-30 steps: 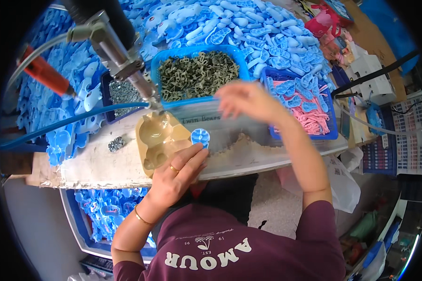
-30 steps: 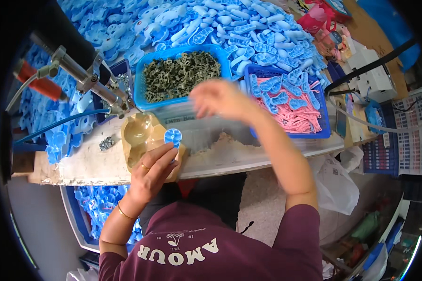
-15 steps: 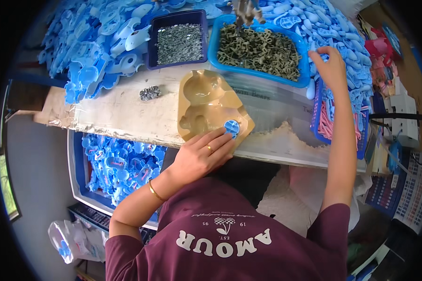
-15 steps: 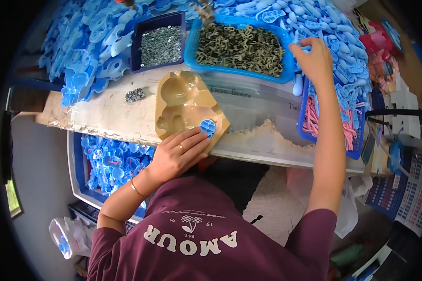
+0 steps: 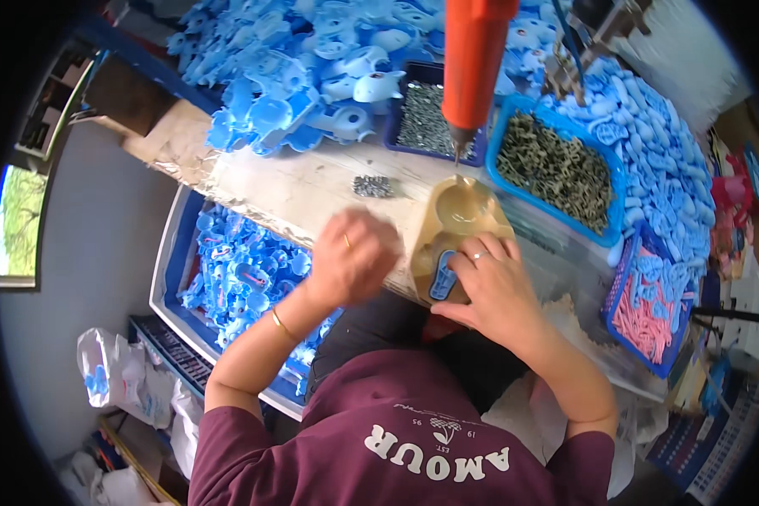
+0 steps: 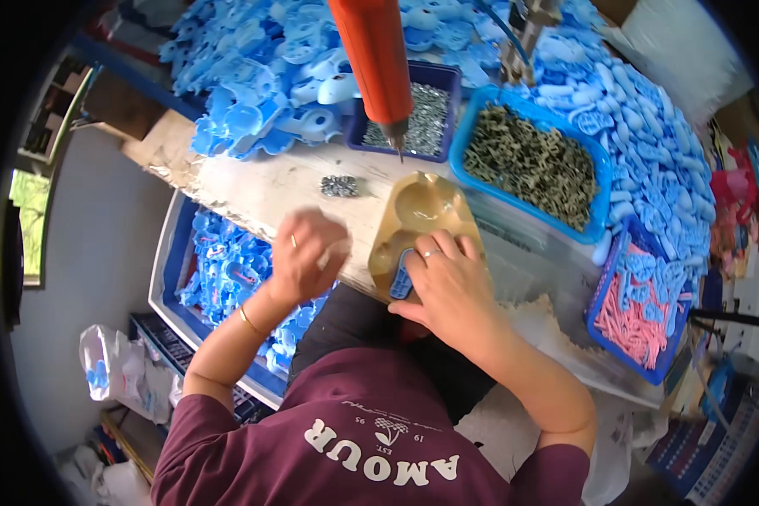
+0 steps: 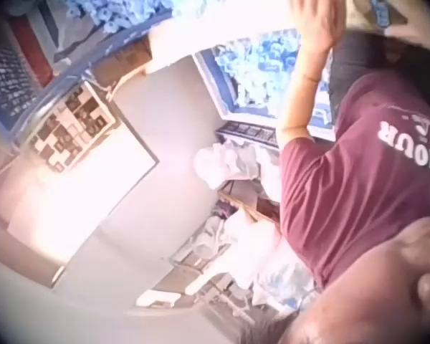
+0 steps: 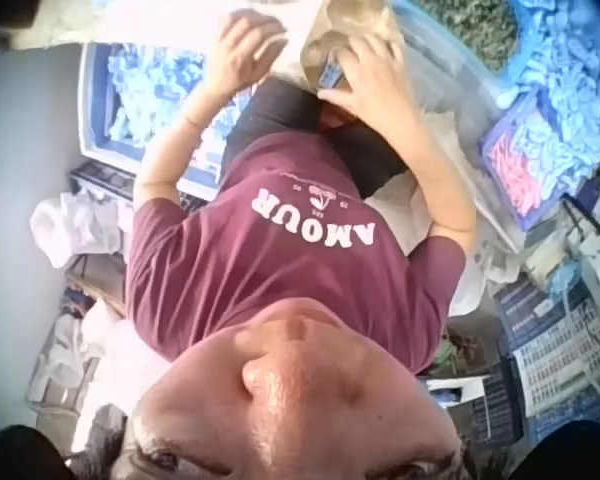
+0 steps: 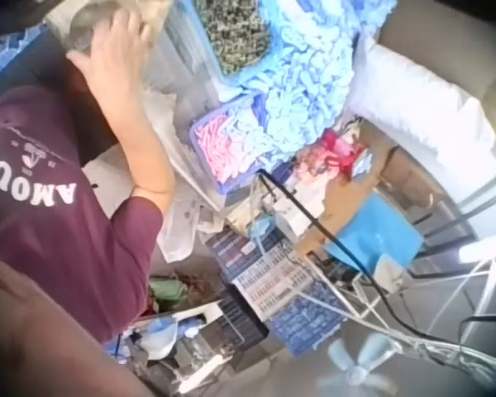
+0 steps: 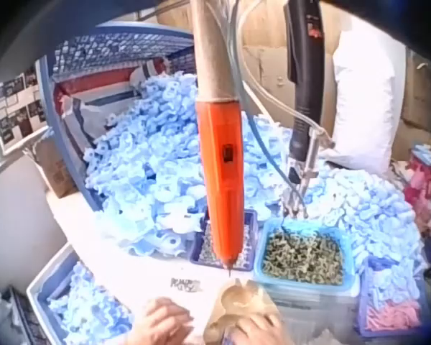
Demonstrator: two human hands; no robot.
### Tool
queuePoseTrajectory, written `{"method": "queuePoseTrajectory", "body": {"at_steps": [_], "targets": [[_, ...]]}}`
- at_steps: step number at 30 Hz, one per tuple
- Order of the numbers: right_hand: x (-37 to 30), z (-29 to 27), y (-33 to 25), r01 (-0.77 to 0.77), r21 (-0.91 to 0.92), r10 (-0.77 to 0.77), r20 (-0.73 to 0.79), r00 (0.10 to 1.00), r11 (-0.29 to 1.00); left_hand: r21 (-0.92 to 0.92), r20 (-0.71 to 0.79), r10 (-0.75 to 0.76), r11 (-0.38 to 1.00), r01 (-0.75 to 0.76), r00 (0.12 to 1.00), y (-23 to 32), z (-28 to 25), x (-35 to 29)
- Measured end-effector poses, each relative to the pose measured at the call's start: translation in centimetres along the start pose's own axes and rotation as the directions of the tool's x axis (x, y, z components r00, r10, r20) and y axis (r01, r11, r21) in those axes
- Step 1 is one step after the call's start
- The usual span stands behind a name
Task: Assembling plastic toy hippos by placing eyes and components and securing them with a pneumatic screwdriver.
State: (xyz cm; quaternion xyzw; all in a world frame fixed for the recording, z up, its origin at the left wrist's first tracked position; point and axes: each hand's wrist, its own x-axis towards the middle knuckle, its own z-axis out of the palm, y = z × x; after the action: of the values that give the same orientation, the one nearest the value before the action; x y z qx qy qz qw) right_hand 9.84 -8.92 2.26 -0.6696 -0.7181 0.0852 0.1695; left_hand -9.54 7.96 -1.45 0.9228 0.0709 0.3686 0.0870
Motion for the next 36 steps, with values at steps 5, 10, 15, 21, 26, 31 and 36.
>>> {"method": "queuePoseTrajectory", "body": {"at_steps": [5, 10, 15, 21, 26, 31, 36], "targets": [[0.0, -1.7, -0.2, -0.009, 0.149, 0.016, -0.050, 0.999, 0.989, 0.366, -0.262, -0.255, 0.866, 0.340, 0.931, -10.6, -2.0, 2.8], [-0.2, -0.7, 0.5, -0.002, 0.175, 0.018, -0.090, 0.996, 0.985, 0.413, -0.307, -0.298, 0.814, 0.408, 0.904, -17.3, -4.3, 4.3], [0.7, -0.1, 0.0, -0.002, 0.279, 0.017, -0.050, 0.999, 0.960, 0.537, -0.187, -0.443, 0.701, 0.469, 0.877, -19.7, -3.1, 6.1], [0.4, 0.0, 0.6, 0.008, 0.289, 0.039, -0.156, 0.987, 0.957, 0.282, -0.299, -0.523, 0.751, 0.597, 0.798, -19.4, -5.2, 6.3], [0.4, -0.4, 0.2, 0.011, 0.317, 0.042, -0.160, 0.986, 0.948, -0.328, -0.338, -0.693, 0.721, 0.611, 0.637, -17.6, -7.8, 6.1], [1.2, -2.5, -1.3, -0.001, 0.269, 0.124, -0.440, 0.889, 0.963, -0.456, 0.182, -0.430, 0.760, 0.463, 0.884, -10.8, -9.6, 4.8], [2.5, -5.0, -0.9, 0.123, 0.053, -0.084, -0.470, 0.879, 0.991, -0.720, 0.470, 0.027, 0.590, 0.365, 0.882, -2.4, -6.3, 6.1]]}}
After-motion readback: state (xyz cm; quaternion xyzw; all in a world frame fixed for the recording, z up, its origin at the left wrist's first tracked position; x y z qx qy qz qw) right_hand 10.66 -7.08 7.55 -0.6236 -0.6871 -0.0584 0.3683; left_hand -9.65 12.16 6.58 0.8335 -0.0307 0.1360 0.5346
